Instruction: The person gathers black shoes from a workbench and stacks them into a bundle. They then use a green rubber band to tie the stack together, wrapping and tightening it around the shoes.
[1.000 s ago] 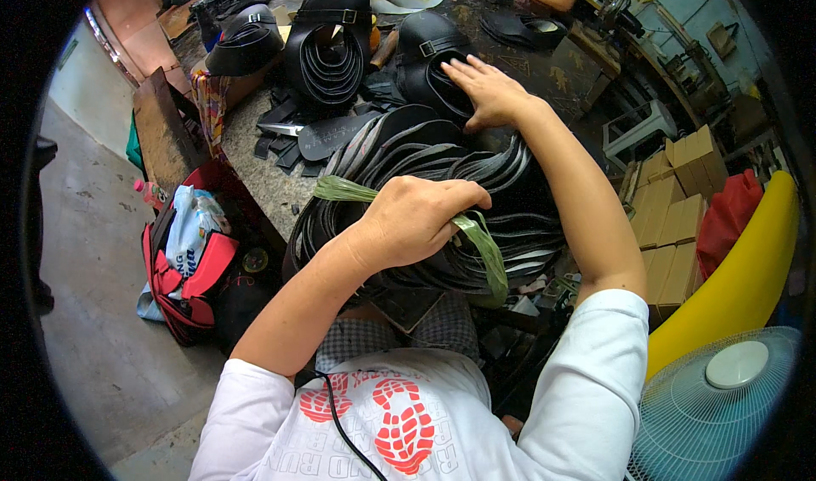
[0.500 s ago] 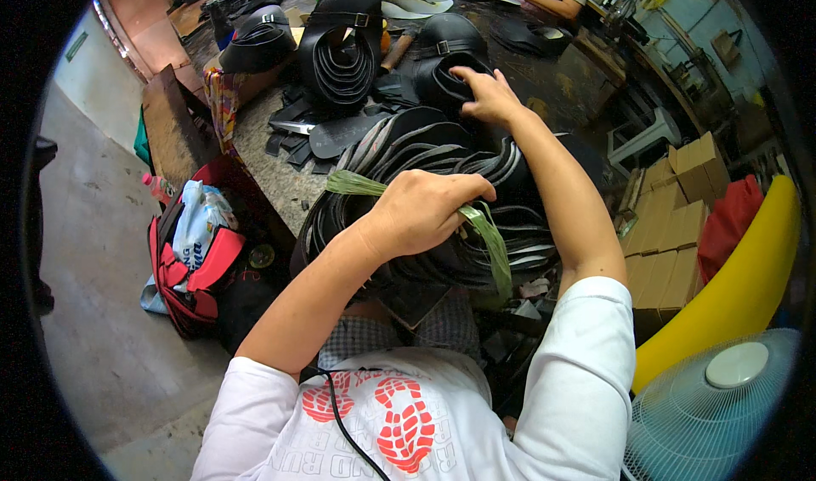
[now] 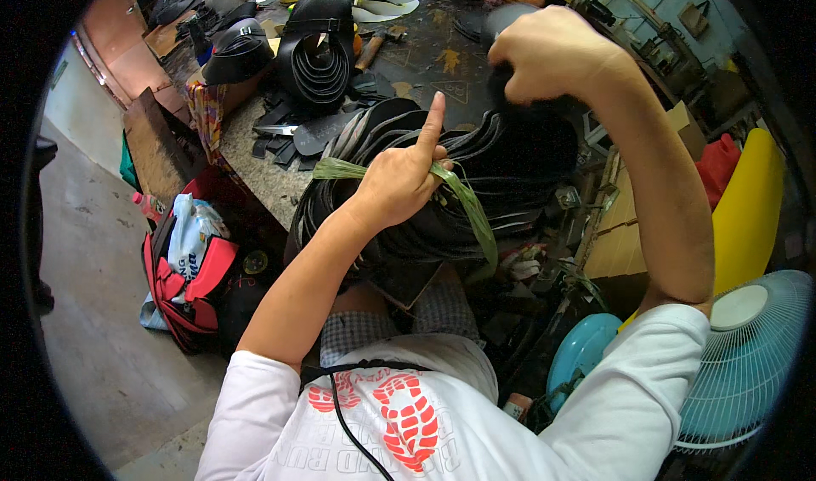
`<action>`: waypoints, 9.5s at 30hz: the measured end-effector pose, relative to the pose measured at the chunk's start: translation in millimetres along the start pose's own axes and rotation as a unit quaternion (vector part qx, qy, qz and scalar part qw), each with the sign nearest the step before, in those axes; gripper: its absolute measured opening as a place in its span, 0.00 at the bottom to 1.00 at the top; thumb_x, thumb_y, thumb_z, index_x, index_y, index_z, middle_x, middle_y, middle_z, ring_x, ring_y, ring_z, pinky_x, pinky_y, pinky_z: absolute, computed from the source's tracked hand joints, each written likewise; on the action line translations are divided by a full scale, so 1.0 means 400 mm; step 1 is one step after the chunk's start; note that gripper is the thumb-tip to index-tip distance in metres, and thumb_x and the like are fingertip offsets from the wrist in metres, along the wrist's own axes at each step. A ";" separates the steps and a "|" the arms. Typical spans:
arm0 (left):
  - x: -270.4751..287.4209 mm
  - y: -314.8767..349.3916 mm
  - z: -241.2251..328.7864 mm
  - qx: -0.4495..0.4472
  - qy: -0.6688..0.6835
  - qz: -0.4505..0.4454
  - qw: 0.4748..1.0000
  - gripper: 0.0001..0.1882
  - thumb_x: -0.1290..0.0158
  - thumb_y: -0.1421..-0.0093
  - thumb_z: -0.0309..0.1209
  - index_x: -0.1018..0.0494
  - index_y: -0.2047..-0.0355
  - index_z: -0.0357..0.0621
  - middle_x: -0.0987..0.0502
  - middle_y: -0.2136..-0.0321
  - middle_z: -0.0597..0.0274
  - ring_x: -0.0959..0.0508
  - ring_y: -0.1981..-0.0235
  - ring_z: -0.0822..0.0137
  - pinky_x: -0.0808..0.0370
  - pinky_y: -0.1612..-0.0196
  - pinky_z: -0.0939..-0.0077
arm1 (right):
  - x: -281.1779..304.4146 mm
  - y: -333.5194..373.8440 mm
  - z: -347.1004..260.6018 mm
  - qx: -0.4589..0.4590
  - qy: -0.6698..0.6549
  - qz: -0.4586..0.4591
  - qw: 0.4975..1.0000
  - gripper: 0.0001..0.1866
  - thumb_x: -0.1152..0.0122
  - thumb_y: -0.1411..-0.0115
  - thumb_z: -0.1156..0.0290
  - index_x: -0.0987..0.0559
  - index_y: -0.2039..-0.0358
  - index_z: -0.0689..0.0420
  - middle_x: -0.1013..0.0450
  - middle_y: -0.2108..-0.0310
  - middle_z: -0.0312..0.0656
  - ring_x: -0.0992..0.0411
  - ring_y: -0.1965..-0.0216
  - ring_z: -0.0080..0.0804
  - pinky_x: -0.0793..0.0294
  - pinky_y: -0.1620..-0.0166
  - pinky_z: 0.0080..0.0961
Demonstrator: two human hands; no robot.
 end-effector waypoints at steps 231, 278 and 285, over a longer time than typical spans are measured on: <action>0.031 -0.101 0.026 0.144 0.104 -0.175 0.968 0.28 0.49 0.37 0.56 0.24 0.48 0.48 0.18 0.73 0.53 0.18 0.70 0.51 0.25 0.64 0.60 | -0.515 0.145 0.013 -0.133 -0.897 -0.311 0.283 0.17 0.48 0.33 0.73 0.25 0.46 0.67 0.22 0.53 0.49 0.20 0.57 0.34 0.16 0.54 0.27; -0.046 -0.138 0.065 0.068 -0.067 -0.205 0.974 0.22 0.47 0.40 0.57 0.22 0.62 0.52 0.19 0.77 0.58 0.18 0.71 0.53 0.25 0.70 0.59 | -0.563 0.238 -0.001 -0.059 -0.874 -0.269 0.401 0.18 0.50 0.31 0.71 0.26 0.44 0.67 0.25 0.51 0.48 0.21 0.56 0.35 0.17 0.52 0.29; -0.061 -0.141 0.085 0.077 -0.108 -0.195 0.972 0.26 0.42 0.45 0.55 0.27 0.55 0.50 0.20 0.78 0.57 0.18 0.73 0.53 0.25 0.71 0.61 | -0.517 0.284 -0.016 -0.138 -0.901 -0.215 0.351 0.16 0.53 0.28 0.67 0.24 0.48 0.62 0.24 0.56 0.41 0.24 0.58 0.27 0.23 0.52 0.22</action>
Point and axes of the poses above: each hand's wrist, its own y-axis away from the middle knuckle, its own x-axis out of the back of the hand, z = x × y, the point moved 6 cm from there along -y, towards the middle knuckle
